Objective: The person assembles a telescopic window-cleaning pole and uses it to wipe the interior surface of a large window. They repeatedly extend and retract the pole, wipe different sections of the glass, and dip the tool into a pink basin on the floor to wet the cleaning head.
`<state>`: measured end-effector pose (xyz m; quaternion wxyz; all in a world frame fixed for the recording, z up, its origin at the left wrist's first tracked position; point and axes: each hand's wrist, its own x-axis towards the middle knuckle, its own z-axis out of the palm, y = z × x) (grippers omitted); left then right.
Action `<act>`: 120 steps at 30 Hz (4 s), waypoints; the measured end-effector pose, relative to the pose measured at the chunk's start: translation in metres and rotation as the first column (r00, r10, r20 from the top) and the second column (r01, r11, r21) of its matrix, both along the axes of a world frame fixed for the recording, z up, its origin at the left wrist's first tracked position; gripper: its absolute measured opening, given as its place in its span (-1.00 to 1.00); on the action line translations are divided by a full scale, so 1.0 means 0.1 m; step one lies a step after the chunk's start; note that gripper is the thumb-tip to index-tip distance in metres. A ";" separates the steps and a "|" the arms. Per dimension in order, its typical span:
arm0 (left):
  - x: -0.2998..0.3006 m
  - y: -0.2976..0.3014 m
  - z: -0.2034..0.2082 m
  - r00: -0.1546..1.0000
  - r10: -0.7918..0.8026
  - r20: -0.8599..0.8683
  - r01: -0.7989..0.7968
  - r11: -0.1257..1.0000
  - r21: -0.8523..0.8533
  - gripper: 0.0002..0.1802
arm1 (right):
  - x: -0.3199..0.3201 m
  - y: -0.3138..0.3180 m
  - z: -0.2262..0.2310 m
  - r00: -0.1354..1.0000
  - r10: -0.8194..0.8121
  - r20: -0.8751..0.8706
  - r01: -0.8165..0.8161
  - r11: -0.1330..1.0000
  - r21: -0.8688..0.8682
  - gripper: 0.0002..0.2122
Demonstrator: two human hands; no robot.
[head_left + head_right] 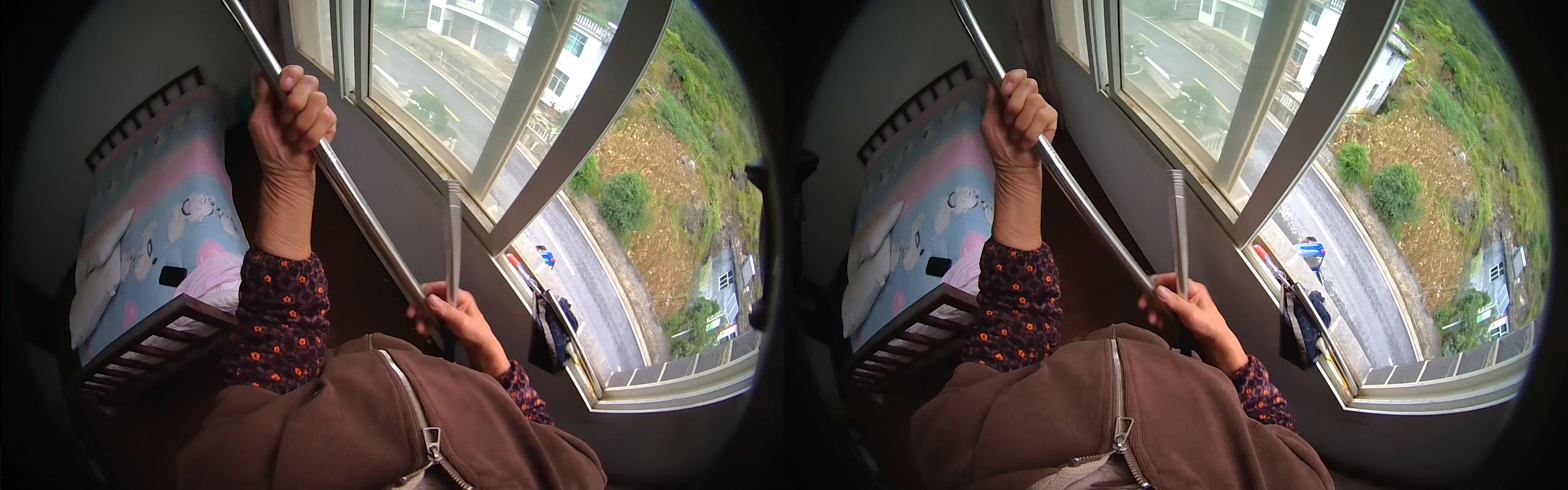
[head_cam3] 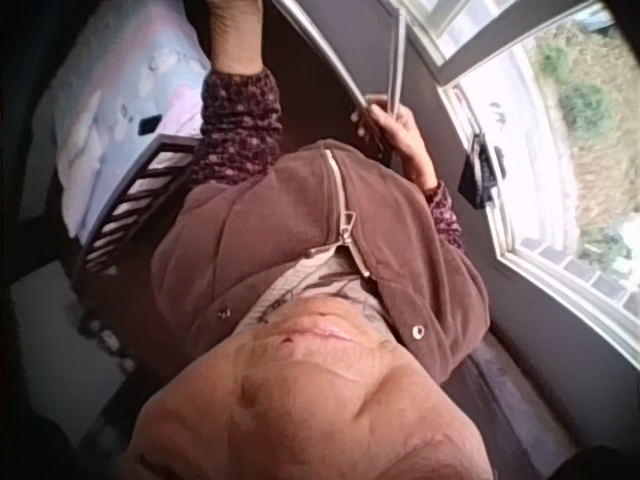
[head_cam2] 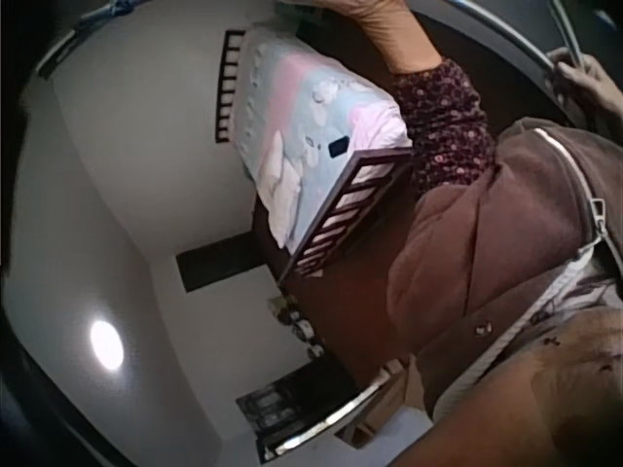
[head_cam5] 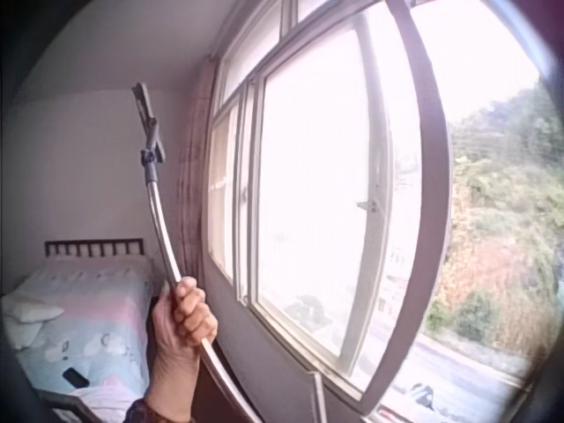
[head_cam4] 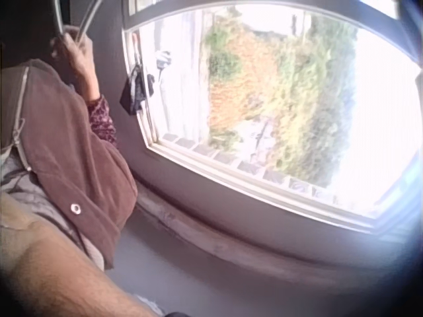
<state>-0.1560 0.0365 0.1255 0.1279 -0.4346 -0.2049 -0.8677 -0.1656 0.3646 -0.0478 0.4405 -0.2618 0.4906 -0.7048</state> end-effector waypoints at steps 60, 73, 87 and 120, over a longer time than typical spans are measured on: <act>0.80 -1.72 -0.66 0.446 0.553 0.704 -0.709 0.698 -0.100 -0.24 | 0.17 0.42 0.29 -0.087 -0.011 -0.996 0.652 0.755 -0.065 -0.67; 0.92 -2.06 -0.86 0.512 0.513 0.689 -0.643 0.761 -0.089 -0.17 | 0.07 0.42 0.33 0.278 -0.093 -0.956 0.439 0.898 0.040 -0.78; 0.92 -2.11 -0.92 0.587 0.606 0.537 -0.644 0.751 -0.144 -0.61 | 0.16 0.40 0.31 0.247 -0.069 -0.967 0.498 0.865 0.065 -0.78; 1.21 -2.18 -1.18 0.629 0.604 0.490 -0.621 0.769 -0.151 -0.37 | -0.22 3.10 -0.33 0.255 0.172 -0.952 0.966 -0.006 0.257 -0.73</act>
